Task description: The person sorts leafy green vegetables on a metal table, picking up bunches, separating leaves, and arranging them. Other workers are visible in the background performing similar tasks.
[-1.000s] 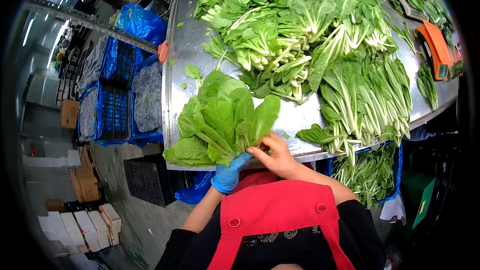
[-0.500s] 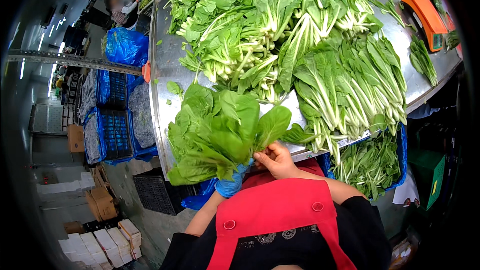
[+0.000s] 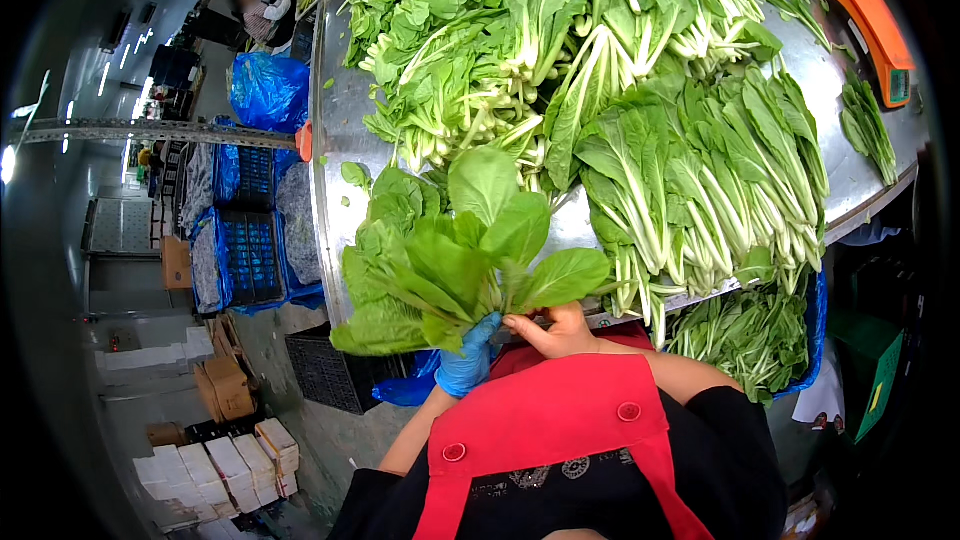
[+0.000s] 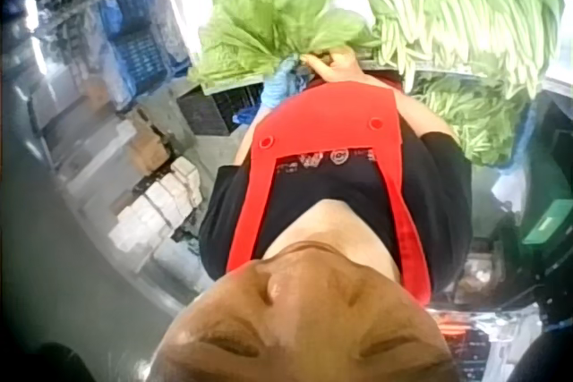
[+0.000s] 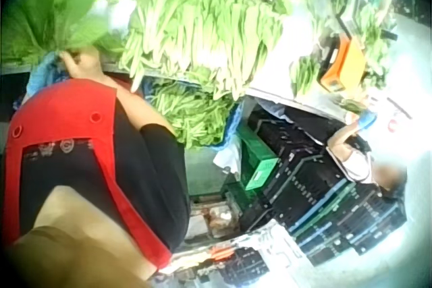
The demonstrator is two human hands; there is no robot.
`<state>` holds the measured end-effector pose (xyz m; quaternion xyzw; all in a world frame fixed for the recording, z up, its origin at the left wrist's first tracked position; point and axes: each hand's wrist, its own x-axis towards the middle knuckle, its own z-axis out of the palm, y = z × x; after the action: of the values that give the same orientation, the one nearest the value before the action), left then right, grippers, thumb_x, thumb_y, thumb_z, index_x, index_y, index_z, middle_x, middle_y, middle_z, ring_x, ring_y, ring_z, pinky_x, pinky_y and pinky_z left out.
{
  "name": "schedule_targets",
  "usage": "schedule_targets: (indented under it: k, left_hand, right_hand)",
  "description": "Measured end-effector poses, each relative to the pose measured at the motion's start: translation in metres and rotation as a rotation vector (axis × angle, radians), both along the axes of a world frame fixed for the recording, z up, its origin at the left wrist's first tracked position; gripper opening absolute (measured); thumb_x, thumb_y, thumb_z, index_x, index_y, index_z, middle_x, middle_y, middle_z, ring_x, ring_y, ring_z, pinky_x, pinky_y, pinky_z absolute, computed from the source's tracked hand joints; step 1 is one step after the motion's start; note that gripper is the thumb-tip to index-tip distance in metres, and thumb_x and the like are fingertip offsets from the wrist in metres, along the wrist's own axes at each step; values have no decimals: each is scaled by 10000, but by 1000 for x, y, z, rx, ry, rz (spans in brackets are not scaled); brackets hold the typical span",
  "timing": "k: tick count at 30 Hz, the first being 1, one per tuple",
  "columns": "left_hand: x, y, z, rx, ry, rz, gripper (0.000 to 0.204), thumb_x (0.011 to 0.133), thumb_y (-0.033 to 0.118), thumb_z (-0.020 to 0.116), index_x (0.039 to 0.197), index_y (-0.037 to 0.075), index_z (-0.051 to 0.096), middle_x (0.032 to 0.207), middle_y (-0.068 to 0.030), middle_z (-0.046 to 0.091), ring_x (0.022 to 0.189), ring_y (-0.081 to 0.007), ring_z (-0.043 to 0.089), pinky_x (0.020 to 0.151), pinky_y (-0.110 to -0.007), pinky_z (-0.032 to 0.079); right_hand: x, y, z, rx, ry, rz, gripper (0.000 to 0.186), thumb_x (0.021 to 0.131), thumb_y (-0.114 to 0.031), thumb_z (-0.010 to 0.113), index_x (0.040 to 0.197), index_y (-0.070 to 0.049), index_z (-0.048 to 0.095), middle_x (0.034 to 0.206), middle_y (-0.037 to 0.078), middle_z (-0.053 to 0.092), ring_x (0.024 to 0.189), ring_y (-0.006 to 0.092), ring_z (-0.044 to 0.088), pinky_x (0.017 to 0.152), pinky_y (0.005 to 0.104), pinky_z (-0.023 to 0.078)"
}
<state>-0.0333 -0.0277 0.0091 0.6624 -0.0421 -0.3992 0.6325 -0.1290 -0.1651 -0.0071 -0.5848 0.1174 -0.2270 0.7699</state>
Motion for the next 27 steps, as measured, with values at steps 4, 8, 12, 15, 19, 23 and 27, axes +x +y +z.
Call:
schedule_targets:
  k: [4,8,12,15,19,23,27]
  left_hand:
    - [-1,-7,11,-162,290,55,366,818,70,555,1167,58,444,1025,-62,553,891,-157,554,764,-285,464]
    - [-3,-14,20,-168,370,128,377,828,113,573,1178,69,439,1078,-68,533,944,-165,536,841,-309,439]
    - [3,-6,5,-230,516,130,402,832,158,585,1195,74,433,1140,-80,512,1019,-177,511,894,-326,414]
    - [12,-9,6,-244,520,46,375,830,143,576,1171,33,462,1120,-95,533,1021,-188,519,901,-329,414]
    - [17,-13,19,-196,462,12,353,811,188,573,1104,6,498,1019,-102,564,937,-194,551,837,-325,449]
    - [27,2,0,-279,453,26,385,782,190,565,1106,-4,492,992,-108,567,916,-200,556,834,-324,450]
    - [24,1,16,-273,485,93,203,763,97,568,940,2,547,882,-83,583,802,-168,546,783,-280,435]
  right_hand:
    - [5,-11,25,-298,-72,-131,255,754,-20,643,990,20,557,756,92,517,653,183,548,557,257,437]
    - [8,-11,28,-353,-1,-132,294,749,-27,637,1023,23,542,771,102,513,637,200,545,545,279,444]
    - [11,-12,35,-754,20,-141,301,756,-46,630,1036,20,540,797,110,525,615,218,548,541,282,447]
    - [14,-10,32,-750,-52,-127,270,751,-43,632,1008,2,563,796,98,527,588,198,539,525,266,438]
    - [11,-12,42,-378,38,-56,202,741,-47,651,933,-20,596,787,62,520,586,128,522,517,226,416]
    - [18,0,42,-145,71,-193,163,740,-91,681,862,-19,600,743,16,478,566,70,444,508,197,372]
    - [28,-10,36,-212,173,-34,166,737,-114,693,833,-21,594,735,10,455,587,63,424,525,199,368]
